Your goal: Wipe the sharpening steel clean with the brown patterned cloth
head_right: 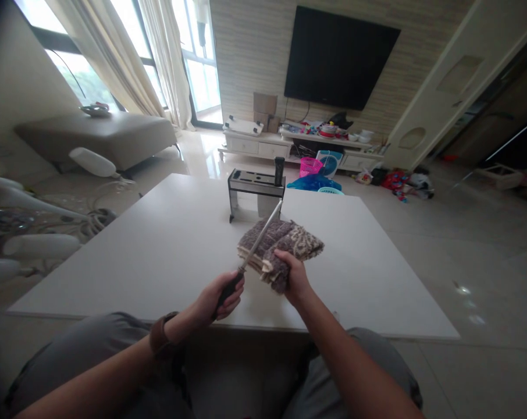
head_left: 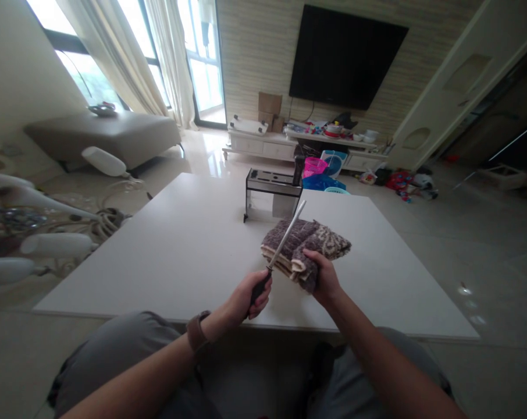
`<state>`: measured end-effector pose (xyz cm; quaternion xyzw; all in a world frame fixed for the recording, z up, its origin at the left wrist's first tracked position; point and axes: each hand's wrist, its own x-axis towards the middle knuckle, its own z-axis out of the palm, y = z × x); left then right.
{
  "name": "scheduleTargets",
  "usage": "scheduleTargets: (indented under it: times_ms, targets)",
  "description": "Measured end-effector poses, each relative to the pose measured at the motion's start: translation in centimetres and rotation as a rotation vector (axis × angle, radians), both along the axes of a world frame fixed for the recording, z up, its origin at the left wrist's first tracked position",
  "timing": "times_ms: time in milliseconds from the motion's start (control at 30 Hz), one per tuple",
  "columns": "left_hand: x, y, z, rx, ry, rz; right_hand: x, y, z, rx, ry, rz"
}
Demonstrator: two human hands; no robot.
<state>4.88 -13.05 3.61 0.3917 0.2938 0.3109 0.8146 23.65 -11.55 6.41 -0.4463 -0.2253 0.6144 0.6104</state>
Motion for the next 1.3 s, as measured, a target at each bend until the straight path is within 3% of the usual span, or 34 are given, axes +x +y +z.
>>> scheduleTargets:
  times_ms: [167,433,567,733,900,967,1100,1233,1300]
  targets:
    - [0.8,-1.4,-1.8,0.108,0.125,-0.001,-2.8,-2.0,-1.0,-0.076,-0.001,0.126]
    - [1.0,-1.8,-2.7,0.163,0.225,0.0,-3.2,-1.4,-1.6,-0.028,-0.112,-0.073]
    - [1.5,-1.2,-2.0,0.261,0.266,-0.031,-1.1,0.1,-0.2,0.016,-0.096,-0.184]
    - [1.3,-1.3,-0.6,0.367,0.364,-0.047,3.6,1.9,1.9,0.053,-0.058,-0.392]
    - [0.4,-1.2,-0.3,0.527,0.491,-0.065,6.4,2.7,2.7,0.104,0.025,-0.462]
    - [0.3,-1.2,-0.4,0.528,0.503,-0.023,6.0,2.5,2.5,0.116,0.047,-0.438]
    - [0.6,-1.3,-1.2,0.463,0.411,0.062,2.5,0.9,0.9,0.003,0.043,-0.247]
    - [1.1,-1.3,-2.6,0.411,0.298,0.092,-1.4,-1.2,-1.5,-0.031,-0.11,-0.028]
    - [1.1,-1.2,-3.3,0.404,0.286,0.089,-2.5,-1.8,-2.3,-0.038,-0.181,0.017]
